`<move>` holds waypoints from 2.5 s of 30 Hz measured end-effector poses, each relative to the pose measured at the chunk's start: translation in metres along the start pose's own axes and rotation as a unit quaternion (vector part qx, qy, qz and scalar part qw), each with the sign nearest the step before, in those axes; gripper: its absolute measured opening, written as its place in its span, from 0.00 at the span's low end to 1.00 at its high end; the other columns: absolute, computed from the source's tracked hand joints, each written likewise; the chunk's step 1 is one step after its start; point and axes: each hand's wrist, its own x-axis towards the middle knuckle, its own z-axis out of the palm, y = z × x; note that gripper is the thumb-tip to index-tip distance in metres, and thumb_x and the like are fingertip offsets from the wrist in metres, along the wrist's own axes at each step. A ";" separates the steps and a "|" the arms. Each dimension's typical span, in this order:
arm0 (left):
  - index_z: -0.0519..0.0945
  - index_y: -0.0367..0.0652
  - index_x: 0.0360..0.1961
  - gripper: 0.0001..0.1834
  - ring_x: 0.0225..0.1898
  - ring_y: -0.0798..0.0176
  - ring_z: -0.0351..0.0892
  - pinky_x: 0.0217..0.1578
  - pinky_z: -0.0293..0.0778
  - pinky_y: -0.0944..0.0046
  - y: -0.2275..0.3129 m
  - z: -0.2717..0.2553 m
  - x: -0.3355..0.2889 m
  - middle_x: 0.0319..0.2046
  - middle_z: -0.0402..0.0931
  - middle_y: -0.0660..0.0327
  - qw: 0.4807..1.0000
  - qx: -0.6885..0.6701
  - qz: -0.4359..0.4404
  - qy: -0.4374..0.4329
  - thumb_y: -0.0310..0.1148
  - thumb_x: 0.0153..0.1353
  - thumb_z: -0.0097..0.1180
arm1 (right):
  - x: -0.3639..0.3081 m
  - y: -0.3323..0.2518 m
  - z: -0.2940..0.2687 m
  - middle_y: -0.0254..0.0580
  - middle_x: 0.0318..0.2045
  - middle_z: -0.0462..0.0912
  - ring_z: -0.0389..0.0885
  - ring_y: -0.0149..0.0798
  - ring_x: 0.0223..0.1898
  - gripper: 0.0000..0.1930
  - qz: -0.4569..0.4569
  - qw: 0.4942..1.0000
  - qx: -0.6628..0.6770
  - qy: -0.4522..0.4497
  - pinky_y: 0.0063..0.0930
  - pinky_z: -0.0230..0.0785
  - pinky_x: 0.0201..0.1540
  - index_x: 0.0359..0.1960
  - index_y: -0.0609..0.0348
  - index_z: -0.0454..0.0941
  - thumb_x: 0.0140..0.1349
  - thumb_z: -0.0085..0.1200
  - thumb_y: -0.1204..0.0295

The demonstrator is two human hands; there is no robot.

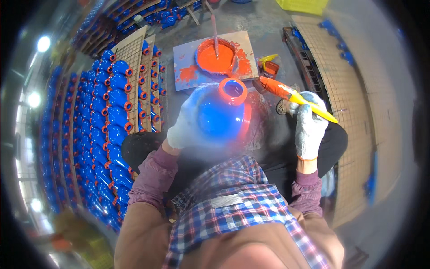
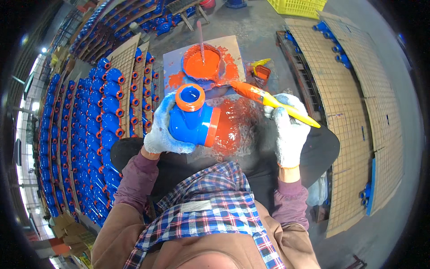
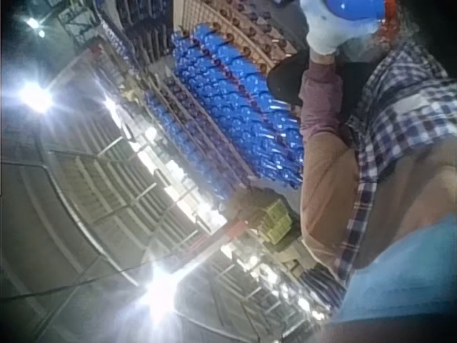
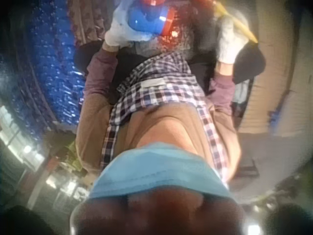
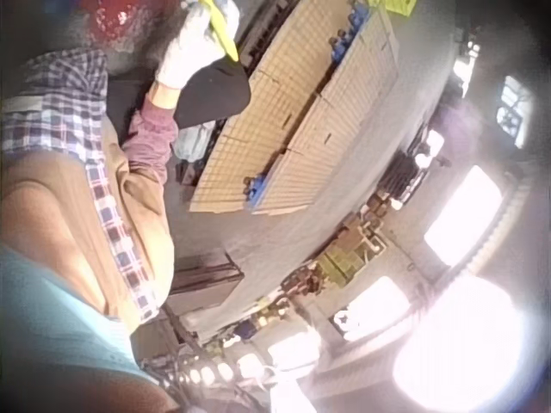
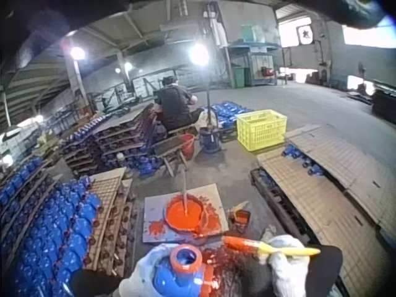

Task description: The recorder uses a brush and spray can to apply red paint to blue industrial objects and then moves a metal grate.

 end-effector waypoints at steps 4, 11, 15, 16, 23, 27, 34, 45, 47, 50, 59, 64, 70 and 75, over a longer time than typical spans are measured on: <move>0.70 0.41 0.63 0.55 0.61 0.51 0.74 0.64 0.69 0.50 0.004 -0.001 0.004 0.60 0.73 0.52 0.997 0.075 -0.001 -0.036 0.39 0.28 0.84 | 0.000 -0.026 0.004 0.44 0.45 0.81 0.83 0.37 0.43 0.10 -0.061 0.998 0.003 -0.026 0.27 0.79 0.46 0.47 0.67 0.79 0.64 0.57 0.83; 0.74 0.39 0.56 0.45 0.57 0.48 0.77 0.59 0.72 0.51 -0.003 0.003 0.005 0.53 0.75 0.50 0.986 0.161 0.043 -0.027 0.34 0.32 0.81 | -0.007 -0.035 0.017 0.45 0.43 0.82 0.82 0.39 0.46 0.15 -0.177 0.975 -0.102 -0.084 0.28 0.73 0.50 0.45 0.64 0.82 0.55 0.63 0.87; 0.77 0.39 0.53 0.41 0.54 0.45 0.78 0.57 0.74 0.50 -0.005 0.004 0.005 0.52 0.76 0.50 0.965 0.252 0.068 -0.016 0.31 0.32 0.80 | -0.016 -0.034 0.018 0.42 0.43 0.81 0.81 0.33 0.44 0.13 -0.113 0.990 -0.072 -0.053 0.24 0.74 0.47 0.46 0.63 0.81 0.59 0.61 0.85; 0.77 0.39 0.52 0.40 0.54 0.44 0.78 0.56 0.75 0.49 -0.004 0.005 0.005 0.52 0.76 0.49 0.958 0.275 0.076 -0.014 0.31 0.31 0.79 | -0.014 -0.034 0.014 0.41 0.43 0.81 0.80 0.31 0.44 0.12 -0.085 0.994 -0.069 -0.030 0.23 0.74 0.46 0.46 0.63 0.81 0.61 0.60 0.85; 0.80 0.46 0.54 0.38 0.50 0.44 0.78 0.47 0.80 0.52 0.006 0.007 0.010 0.53 0.76 0.52 0.882 0.458 0.055 -0.103 0.35 0.35 0.75 | 0.041 0.014 0.026 0.43 0.30 0.84 0.82 0.33 0.28 0.17 0.059 0.960 -0.273 -0.011 0.29 0.73 0.33 0.45 0.66 0.81 0.68 0.59 0.62; 0.80 0.47 0.55 0.38 0.50 0.46 0.79 0.47 0.80 0.53 0.004 0.006 0.010 0.51 0.77 0.53 0.882 0.451 0.041 -0.129 0.36 0.36 0.74 | 0.030 0.017 0.032 0.43 0.32 0.84 0.84 0.34 0.36 0.13 -0.037 0.981 -0.181 -0.055 0.28 0.75 0.40 0.44 0.65 0.81 0.67 0.60 0.67; 0.79 0.44 0.51 0.34 0.48 0.51 0.82 0.49 0.80 0.54 -0.021 0.007 0.008 0.48 0.79 0.54 0.961 0.243 -0.069 -0.112 0.43 0.41 0.77 | 0.008 0.008 0.023 0.46 0.44 0.83 0.84 0.38 0.45 0.12 -0.130 0.973 -0.118 -0.153 0.25 0.76 0.50 0.48 0.66 0.79 0.63 0.60 0.83; 0.71 0.38 0.63 0.37 0.43 0.47 0.86 0.35 0.87 0.49 -0.072 0.003 -0.005 0.51 0.80 0.46 0.798 -0.433 -0.409 0.089 0.60 0.65 0.50 | -0.008 0.009 0.011 0.39 0.45 0.82 0.79 0.30 0.45 0.11 -0.001 0.995 -0.095 0.023 0.25 0.72 0.52 0.50 0.66 0.78 0.67 0.57 0.82; 0.70 0.35 0.63 0.42 0.39 0.42 0.87 0.27 0.88 0.51 -0.086 0.008 0.002 0.48 0.80 0.41 0.795 -0.484 -0.355 0.089 0.65 0.68 0.41 | -0.009 0.009 0.013 0.40 0.47 0.82 0.79 0.32 0.47 0.12 -0.010 0.991 -0.125 0.040 0.26 0.72 0.54 0.51 0.66 0.78 0.66 0.57 0.82; 0.70 0.33 0.63 0.41 0.40 0.43 0.86 0.33 0.87 0.52 -0.091 0.009 0.001 0.48 0.79 0.39 0.677 -0.655 -0.330 0.053 0.64 0.70 0.38 | -0.010 0.010 0.018 0.41 0.46 0.81 0.79 0.34 0.49 0.13 -0.032 0.995 -0.098 0.003 0.26 0.72 0.55 0.50 0.66 0.78 0.64 0.59 0.84; 0.69 0.37 0.65 0.37 0.47 0.43 0.84 0.47 0.85 0.49 -0.072 0.024 -0.005 0.54 0.78 0.43 0.582 -0.774 -0.248 -0.031 0.58 0.69 0.52 | 0.000 0.023 0.039 0.45 0.40 0.84 0.85 0.40 0.40 0.12 -0.251 0.923 -0.284 -0.066 0.26 0.76 0.43 0.44 0.61 0.84 0.57 0.65 0.83; 0.62 0.38 0.71 0.49 0.58 0.37 0.78 0.58 0.76 0.36 -0.080 0.030 -0.007 0.62 0.70 0.36 0.528 -0.805 -0.272 -0.003 0.71 0.65 0.41 | -0.008 0.033 0.052 0.43 0.38 0.83 0.85 0.45 0.35 0.19 -0.261 0.884 -0.374 -0.101 0.29 0.76 0.38 0.49 0.53 0.83 0.54 0.66 0.79; 0.62 0.39 0.71 0.44 0.65 0.37 0.69 0.69 0.61 0.37 -0.079 0.039 -0.005 0.65 0.68 0.40 0.551 -0.810 -0.198 -0.025 0.65 0.67 0.41 | -0.023 0.051 0.054 0.38 0.34 0.83 0.83 0.43 0.31 0.19 -0.333 0.827 -0.424 -0.157 0.33 0.75 0.31 0.48 0.49 0.84 0.51 0.63 0.76; 0.66 0.35 0.68 0.35 0.59 0.43 0.76 0.63 0.70 0.45 -0.074 0.042 0.003 0.60 0.73 0.43 0.718 -0.670 -0.172 -0.083 0.53 0.73 0.41 | -0.042 0.073 0.074 0.45 0.34 0.84 0.83 0.51 0.35 0.08 -0.245 0.892 -0.314 -0.215 0.43 0.76 0.38 0.38 0.54 0.82 0.67 0.52 0.66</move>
